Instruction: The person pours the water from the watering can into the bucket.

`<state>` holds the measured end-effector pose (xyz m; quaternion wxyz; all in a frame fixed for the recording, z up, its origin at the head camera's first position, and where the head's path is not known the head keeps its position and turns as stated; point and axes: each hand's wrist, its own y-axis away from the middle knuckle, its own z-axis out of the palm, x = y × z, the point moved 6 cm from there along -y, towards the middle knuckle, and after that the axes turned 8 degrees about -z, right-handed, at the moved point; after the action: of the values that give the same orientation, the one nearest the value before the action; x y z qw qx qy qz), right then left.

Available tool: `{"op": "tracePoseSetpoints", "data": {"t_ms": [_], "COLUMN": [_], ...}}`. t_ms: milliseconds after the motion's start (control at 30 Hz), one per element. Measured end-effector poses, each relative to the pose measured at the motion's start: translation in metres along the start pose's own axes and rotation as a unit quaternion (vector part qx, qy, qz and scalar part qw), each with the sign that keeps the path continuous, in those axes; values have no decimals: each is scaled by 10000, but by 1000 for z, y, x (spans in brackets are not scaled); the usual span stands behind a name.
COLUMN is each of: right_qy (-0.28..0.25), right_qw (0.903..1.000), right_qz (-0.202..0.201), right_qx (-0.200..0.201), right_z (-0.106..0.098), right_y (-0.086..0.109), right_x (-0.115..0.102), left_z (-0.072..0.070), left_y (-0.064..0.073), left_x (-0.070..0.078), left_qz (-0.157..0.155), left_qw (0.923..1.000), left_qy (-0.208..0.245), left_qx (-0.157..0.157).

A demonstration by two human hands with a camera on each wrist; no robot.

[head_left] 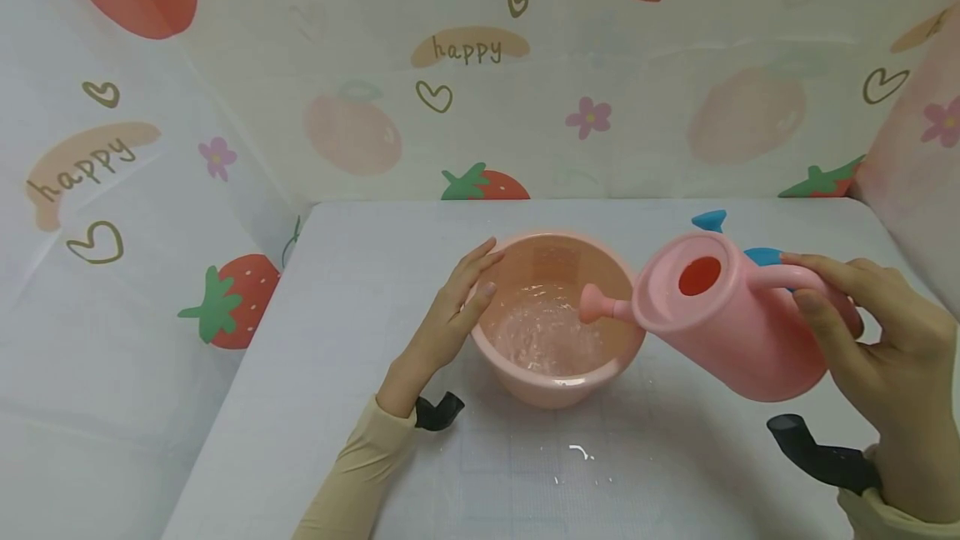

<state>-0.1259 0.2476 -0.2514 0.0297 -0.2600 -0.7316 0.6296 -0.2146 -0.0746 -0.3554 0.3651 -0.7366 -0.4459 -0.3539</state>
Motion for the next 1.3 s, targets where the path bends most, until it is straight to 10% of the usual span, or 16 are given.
{"op": "tracePoseSetpoints", "data": {"t_ms": [600,967,1300], "right_qy": [43,-94,202], "right_qw": [9999,9999,9996], "right_qz": [-45,-68,-108], "right_qx": [-94,-3,-172], "right_z": [0,2,-2], "right_y": [0,-3,1], "right_x": [1,-1,3], "left_z": [0,7,3], "left_y": [0,-8,-3], "left_x": [-2,-40,-15], "left_qz": [43,201,157], "left_qw": [10000,9998,9998], "left_qy": [10,-57,-15], "left_qx": [24,76,73]}}
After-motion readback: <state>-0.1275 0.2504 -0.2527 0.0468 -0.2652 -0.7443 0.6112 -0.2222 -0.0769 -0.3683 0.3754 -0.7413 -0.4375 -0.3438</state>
